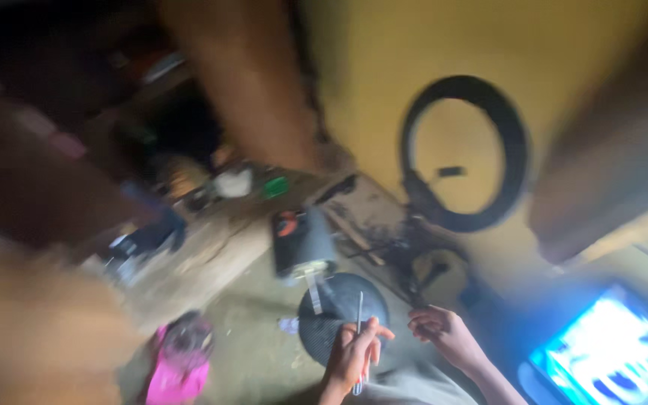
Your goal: The person uses a screwdriver to loosen and remove screws from a small black cylindrical device, then removes a circular metal mesh cover. The person places the cover on a nearby blue tray and continues to manipulate the device with the screwdriver.
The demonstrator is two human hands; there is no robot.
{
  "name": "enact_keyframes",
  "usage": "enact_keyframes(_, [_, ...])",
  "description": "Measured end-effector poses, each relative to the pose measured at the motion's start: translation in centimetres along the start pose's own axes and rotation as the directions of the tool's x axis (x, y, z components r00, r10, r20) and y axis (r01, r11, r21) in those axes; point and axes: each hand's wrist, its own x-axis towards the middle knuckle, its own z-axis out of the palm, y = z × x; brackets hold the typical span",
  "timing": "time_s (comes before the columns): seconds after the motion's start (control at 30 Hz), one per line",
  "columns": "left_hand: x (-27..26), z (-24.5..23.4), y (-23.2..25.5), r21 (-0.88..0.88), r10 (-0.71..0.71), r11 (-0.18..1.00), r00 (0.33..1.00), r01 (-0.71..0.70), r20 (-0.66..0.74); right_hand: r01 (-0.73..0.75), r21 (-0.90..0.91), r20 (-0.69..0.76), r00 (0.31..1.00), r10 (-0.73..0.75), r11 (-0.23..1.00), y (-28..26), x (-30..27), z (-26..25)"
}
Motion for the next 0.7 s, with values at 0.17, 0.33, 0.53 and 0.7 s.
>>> enact_keyframes(0.17, [4.8, 7.2, 0.7, 0.027, -0.039, 0.999, 0.992, 0.036, 0.124, -0.051, 0.106, -0.243, 0.967, 0.076, 0.993, 2.5, -4.1, -5.1])
enact_keyframes(0.33, [9.4, 16.0, 2.1, 0.008, -0.117, 0.993, 0.938, 0.121, 0.326, 0.171, 0.351, -0.427, 0.904, -0.005, 0.921, 5.0, -8.0, -9.9])
enact_keyframes(0.53, [10.6, 23.9, 1.4, -0.02, -0.151, 0.983, 0.864, 0.183, 0.48, 0.134, 0.388, -0.571, 0.811, 0.124, 0.912, 13.7, -10.2, -15.9])
enact_keyframes(0.7, [10.7, 25.5, -0.3, 0.043, -0.22, 0.972, 0.836, 0.23, 0.502, -0.134, 0.225, -0.702, 0.664, 0.256, 0.965, 23.3, -8.0, -24.0])
